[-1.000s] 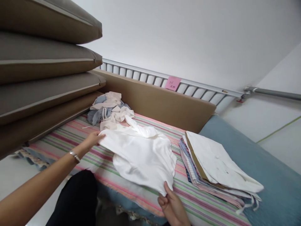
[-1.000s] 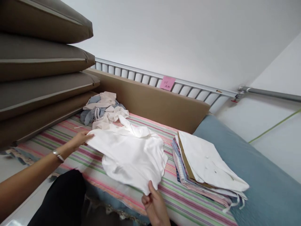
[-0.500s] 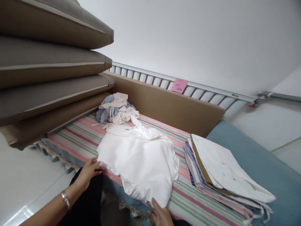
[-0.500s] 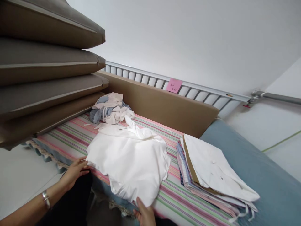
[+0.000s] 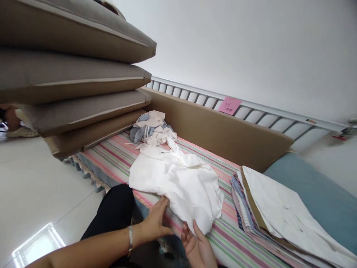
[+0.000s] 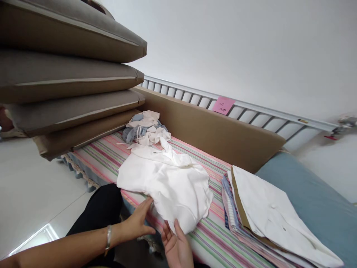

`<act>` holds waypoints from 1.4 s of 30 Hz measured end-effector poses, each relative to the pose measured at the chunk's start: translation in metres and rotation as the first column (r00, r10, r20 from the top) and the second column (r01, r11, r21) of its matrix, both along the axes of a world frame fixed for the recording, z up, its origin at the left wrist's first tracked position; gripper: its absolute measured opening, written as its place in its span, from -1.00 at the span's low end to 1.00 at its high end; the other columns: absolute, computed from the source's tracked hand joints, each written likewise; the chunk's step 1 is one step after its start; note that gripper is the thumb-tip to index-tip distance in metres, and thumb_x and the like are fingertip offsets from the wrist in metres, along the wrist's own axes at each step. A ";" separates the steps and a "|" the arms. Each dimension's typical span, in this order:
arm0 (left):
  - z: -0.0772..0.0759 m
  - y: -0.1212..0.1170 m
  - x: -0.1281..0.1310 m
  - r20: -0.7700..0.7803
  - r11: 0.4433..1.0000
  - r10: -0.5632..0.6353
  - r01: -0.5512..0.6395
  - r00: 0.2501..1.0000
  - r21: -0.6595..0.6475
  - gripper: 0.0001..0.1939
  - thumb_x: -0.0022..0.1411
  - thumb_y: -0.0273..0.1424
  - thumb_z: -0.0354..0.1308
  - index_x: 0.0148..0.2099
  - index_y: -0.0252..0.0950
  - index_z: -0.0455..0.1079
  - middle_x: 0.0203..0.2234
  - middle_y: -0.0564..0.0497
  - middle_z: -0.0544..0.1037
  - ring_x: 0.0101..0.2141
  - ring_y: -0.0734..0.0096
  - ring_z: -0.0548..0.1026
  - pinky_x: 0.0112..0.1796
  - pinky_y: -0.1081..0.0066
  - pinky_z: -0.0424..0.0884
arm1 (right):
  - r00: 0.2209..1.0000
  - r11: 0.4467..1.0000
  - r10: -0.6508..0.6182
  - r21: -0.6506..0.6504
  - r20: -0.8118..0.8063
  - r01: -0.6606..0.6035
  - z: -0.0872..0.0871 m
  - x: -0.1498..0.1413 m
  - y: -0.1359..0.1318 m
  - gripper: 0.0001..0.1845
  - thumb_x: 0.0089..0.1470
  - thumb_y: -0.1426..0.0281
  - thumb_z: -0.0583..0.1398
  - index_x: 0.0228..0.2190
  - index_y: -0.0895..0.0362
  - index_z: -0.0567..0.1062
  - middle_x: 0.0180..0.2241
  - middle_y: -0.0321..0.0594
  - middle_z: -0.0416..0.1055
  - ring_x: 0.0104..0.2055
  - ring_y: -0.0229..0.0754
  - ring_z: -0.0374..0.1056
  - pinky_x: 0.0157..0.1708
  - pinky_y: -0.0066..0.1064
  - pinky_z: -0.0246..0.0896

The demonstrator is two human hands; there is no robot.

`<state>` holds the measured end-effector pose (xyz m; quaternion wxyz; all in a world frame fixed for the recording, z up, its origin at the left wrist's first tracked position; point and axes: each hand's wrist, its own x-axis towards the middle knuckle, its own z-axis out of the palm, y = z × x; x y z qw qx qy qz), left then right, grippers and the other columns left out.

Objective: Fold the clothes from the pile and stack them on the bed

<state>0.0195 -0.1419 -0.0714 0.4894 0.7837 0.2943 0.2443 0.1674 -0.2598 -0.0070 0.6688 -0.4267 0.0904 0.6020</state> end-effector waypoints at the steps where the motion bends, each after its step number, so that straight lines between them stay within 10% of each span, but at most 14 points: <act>1: 0.002 0.002 0.013 -0.023 0.999 0.024 -0.024 0.999 0.030 0.14 -0.24 -0.26 0.39 0.33 -0.30 -0.10 0.29 -0.31 -0.07 0.26 -0.10 -0.12 0.19 -0.01 -0.11 | 1.000 1.000 0.006 0.011 -0.027 -0.006 0.000 -0.003 0.000 -0.67 -0.23 0.44 0.39 -0.35 0.20 0.45 -0.45 -0.25 0.53 -0.45 -0.31 0.44 -0.46 -0.51 0.37; 5: 0.009 0.020 0.051 -0.051 0.963 0.214 -0.201 0.976 0.181 -0.11 -0.02 -0.33 0.23 0.33 -0.27 -0.05 0.28 -0.24 -0.01 0.26 -0.01 -0.10 0.17 0.00 -0.07 | 0.999 0.998 -0.005 0.059 -0.035 0.007 0.003 -0.010 0.001 -0.73 -0.14 0.45 0.35 -0.33 0.21 0.46 -0.38 -0.25 0.53 -0.44 -0.36 0.42 -0.46 -0.55 0.37; 9: 0.019 0.048 0.056 -0.087 0.940 0.262 -0.234 0.961 0.249 -0.54 0.05 -0.53 0.03 0.01 -0.21 0.44 0.09 -0.15 0.34 0.13 0.06 0.18 0.10 0.04 0.09 | 0.999 0.997 -0.041 0.071 -0.016 0.042 0.013 -0.002 -0.001 -0.78 -0.09 0.41 0.33 -0.36 0.23 0.46 -0.47 -0.29 0.48 -0.49 -0.39 0.38 -0.48 -0.56 0.35; 17: 0.061 0.046 0.005 0.098 0.880 0.100 -0.134 0.990 0.456 -0.43 0.08 -0.63 -0.12 0.09 -0.16 0.37 0.08 -0.05 0.40 0.11 0.25 0.27 0.16 0.11 0.03 | 0.987 0.986 -0.156 0.063 0.035 0.153 0.008 0.026 0.001 -0.83 -0.05 0.39 0.30 -0.40 0.17 0.41 -0.55 -0.32 0.43 -0.51 -0.35 0.35 -0.50 -0.53 0.34; 23: 0.102 0.024 -0.049 -0.179 0.900 -0.005 0.083 0.984 0.428 -0.73 0.23 -0.39 -0.03 -0.15 -0.20 0.49 -0.31 -0.06 0.59 -0.28 0.31 0.52 -0.24 0.42 0.36 | 0.988 0.994 -0.104 0.025 0.110 0.102 -0.008 0.031 0.005 -0.69 -0.22 0.34 0.38 -0.39 0.12 0.42 -0.54 -0.35 0.43 -0.52 -0.34 0.34 -0.51 -0.52 0.33; 29: 0.083 0.017 -0.091 -0.589 0.914 -0.002 0.241 0.808 0.328 -0.85 -0.11 -0.29 0.30 -0.42 -0.20 0.49 -0.55 -0.03 0.55 -0.48 0.21 0.51 -0.48 0.40 0.29 | 0.976 0.992 -0.123 0.033 0.178 0.119 -0.011 0.031 0.007 -0.61 -0.32 0.32 0.42 -0.40 0.09 0.42 -0.55 -0.40 0.44 -0.55 -0.33 0.30 -0.52 -0.48 0.33; 34: 0.075 0.031 -0.137 -0.537 0.945 0.138 0.051 0.832 0.322 -0.93 -0.14 -0.51 0.13 -0.55 -0.25 0.40 -0.52 -0.04 0.51 -0.48 0.27 0.46 -0.44 0.41 0.27 | 0.979 0.994 -0.104 0.004 0.174 0.105 -0.016 0.035 0.007 -0.53 -0.39 0.28 0.44 -0.39 0.09 0.41 -0.58 -0.42 0.42 -0.56 -0.35 0.29 -0.54 -0.52 0.31; 42: 0.149 0.113 -0.179 -0.118 0.932 0.356 -0.342 0.927 0.122 -0.88 -0.12 -0.40 0.17 -0.41 -0.21 0.41 -0.46 0.03 0.53 -0.34 0.22 0.44 -0.30 0.45 0.30 | 0.982 0.999 -0.029 -0.020 0.184 0.033 -0.026 0.022 0.019 -0.48 -0.41 0.24 0.45 -0.37 0.09 0.40 -0.55 -0.39 0.45 -0.53 -0.34 0.33 -0.51 -0.52 0.30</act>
